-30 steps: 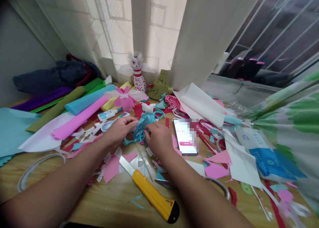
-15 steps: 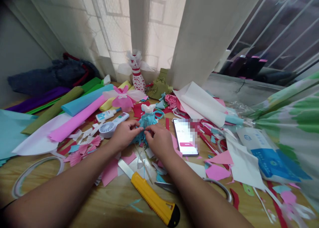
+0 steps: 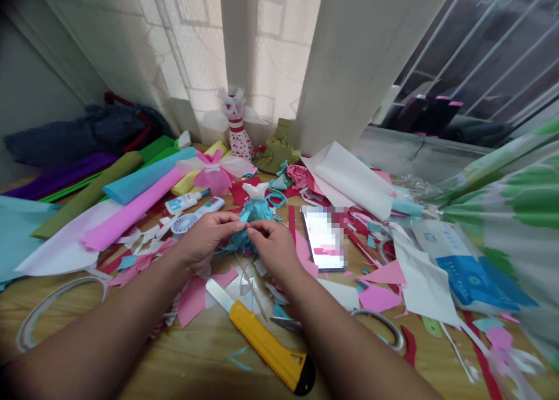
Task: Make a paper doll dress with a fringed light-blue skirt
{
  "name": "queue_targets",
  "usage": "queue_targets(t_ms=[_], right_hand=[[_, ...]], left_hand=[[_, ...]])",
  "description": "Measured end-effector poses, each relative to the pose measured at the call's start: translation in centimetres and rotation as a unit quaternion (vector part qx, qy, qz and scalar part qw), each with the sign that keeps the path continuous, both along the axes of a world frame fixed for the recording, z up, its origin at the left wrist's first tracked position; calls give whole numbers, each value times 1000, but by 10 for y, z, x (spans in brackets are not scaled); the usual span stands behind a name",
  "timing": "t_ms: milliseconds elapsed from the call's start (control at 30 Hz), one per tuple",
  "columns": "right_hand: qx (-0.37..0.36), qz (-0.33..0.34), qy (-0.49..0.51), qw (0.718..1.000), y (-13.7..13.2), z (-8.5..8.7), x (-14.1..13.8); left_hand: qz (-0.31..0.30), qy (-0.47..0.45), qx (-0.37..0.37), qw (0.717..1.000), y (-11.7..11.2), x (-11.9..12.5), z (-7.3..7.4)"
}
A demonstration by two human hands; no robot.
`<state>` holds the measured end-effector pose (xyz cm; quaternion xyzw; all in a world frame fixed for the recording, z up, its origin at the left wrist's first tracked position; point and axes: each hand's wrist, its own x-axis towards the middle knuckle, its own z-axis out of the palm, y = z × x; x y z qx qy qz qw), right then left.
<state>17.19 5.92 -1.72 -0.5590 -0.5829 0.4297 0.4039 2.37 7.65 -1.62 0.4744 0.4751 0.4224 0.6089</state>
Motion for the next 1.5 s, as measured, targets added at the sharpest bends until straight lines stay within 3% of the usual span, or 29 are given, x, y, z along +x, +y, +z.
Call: queue_targets(t_ms=[233, 500, 667, 800, 967, 1233, 1500], right_hand=[[-81, -18, 132, 988, -10, -1, -15], [-81, -26, 106, 991, -14, -1, -12], [-32, -4, 6, 999, -7, 1, -6], [-2, 24, -65, 998, -1, 3, 0], [47, 69, -127, 988, 3, 6, 6], [245, -28, -210, 946, 17, 8, 11], [301, -72, -232, 922, 23, 1, 5]], left_hand=[[2, -38, -14, 999, -2, 2, -4], [36, -5, 24, 999, -1, 5, -7], [104, 77, 89, 988, 5, 3, 1], [88, 105, 88, 987, 10, 8, 3], [68, 71, 67, 993, 11, 18, -6], [53, 72, 80, 993, 13, 18, -12], [105, 157, 204, 961, 25, 5, -12]])
